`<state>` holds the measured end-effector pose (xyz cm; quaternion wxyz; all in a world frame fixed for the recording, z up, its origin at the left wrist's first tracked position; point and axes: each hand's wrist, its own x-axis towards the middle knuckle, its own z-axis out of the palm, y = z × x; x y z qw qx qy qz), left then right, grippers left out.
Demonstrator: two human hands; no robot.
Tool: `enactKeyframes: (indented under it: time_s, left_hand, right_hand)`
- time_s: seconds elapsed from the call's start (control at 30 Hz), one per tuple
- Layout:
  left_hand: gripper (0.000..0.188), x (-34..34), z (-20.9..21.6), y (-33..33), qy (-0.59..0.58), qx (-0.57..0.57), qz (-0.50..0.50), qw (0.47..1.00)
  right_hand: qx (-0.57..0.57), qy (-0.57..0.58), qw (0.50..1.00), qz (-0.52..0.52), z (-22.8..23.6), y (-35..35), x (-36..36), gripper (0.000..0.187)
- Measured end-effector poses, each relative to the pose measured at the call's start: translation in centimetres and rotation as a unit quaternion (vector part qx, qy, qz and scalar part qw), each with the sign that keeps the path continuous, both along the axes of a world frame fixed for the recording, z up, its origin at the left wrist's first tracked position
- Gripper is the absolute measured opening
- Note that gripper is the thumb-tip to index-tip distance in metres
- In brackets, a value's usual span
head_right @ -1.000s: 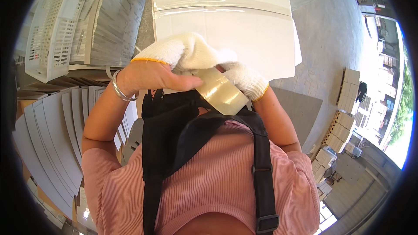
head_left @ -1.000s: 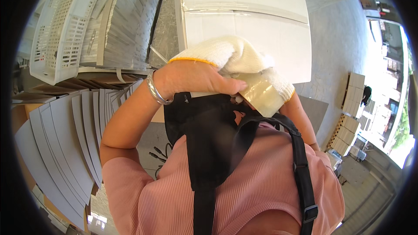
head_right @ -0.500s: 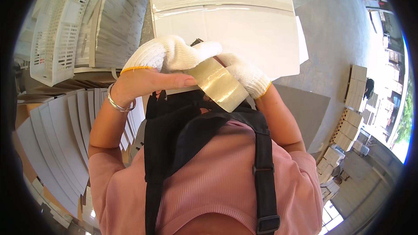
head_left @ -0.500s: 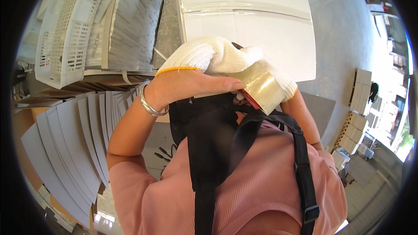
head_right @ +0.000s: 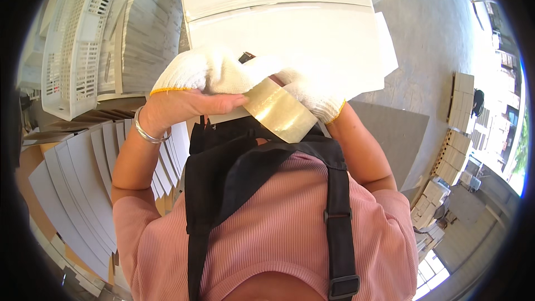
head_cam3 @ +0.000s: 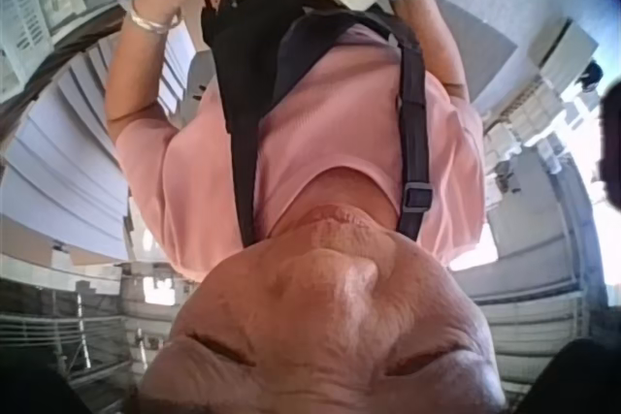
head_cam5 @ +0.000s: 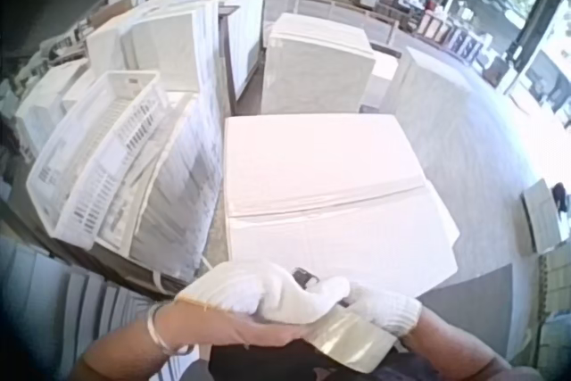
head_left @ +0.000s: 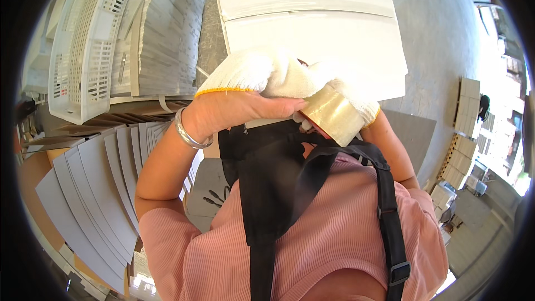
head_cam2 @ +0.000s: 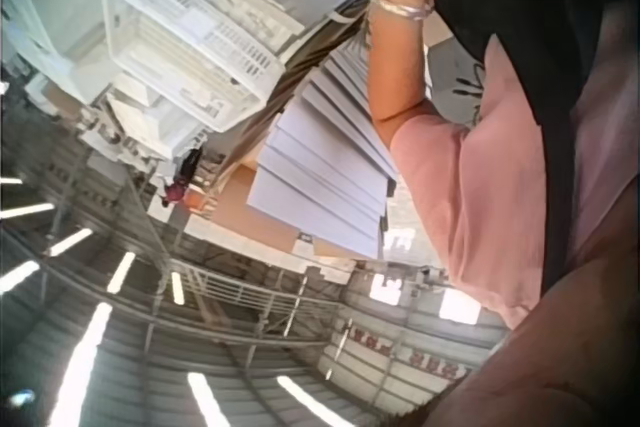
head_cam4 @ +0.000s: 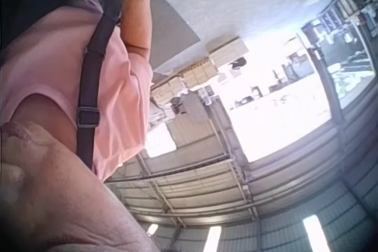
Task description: The person tapes a white cardboard box closed using a handheld tape dispenser, then places the sealed box into a larger brown shipping carton. The person then picks up a stack of flat cardboard pieces and moves them to the floor.
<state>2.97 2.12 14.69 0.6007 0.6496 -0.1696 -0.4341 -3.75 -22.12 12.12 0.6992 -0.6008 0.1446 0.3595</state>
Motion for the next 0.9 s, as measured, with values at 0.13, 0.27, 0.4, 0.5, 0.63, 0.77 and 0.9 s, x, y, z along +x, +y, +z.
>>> enactKeyframes:
  time_s: [0.13, 0.27, 0.4, 0.5, 0.63, 0.77, 0.9]
  left_hand:
    - [0.043, -0.4, -0.4, 0.0, -0.052, -0.026, 0.028, 0.998]
    - [0.041, 0.1, -0.9, 0.4, -0.077, -0.037, 0.031, 0.996]
    - [0.042, 0.5, -0.3, 1.1, -0.037, 0.016, 0.045, 0.998]
    - [0.042, 0.6, -0.2, 1.1, -0.070, 0.012, 0.018, 0.997]
    - [0.039, 0.5, -0.8, 0.5, -0.149, -0.065, 0.005, 0.987]
    - [0.038, 0.5, -0.2, 0.2, -0.166, -0.059, 0.018, 0.984]
    - [0.036, -0.4, -0.9, 0.5, -0.196, -0.069, 0.058, 0.977]
  right_hand:
    - [-0.046, 0.003, 0.999, 0.001, 0.3, 0.4, -0.1, 0.054]
    - [0.162, 0.040, 0.986, 0.008, -4.2, -2.7, -0.3, 0.060]
    - [0.199, 0.083, 0.977, -0.005, -4.5, -2.7, 0.1, 0.067]
    - [0.154, 0.056, 0.986, -0.032, -4.0, -1.9, -0.2, 0.067]
    - [0.272, 0.093, 0.956, -0.059, -5.4, -3.0, -0.4, 0.063]
    - [0.152, 0.061, 0.985, -0.063, -3.9, -1.9, -0.3, 0.060]
    - [0.250, 0.050, 0.967, -0.017, -3.6, -2.5, 0.3, 0.045]
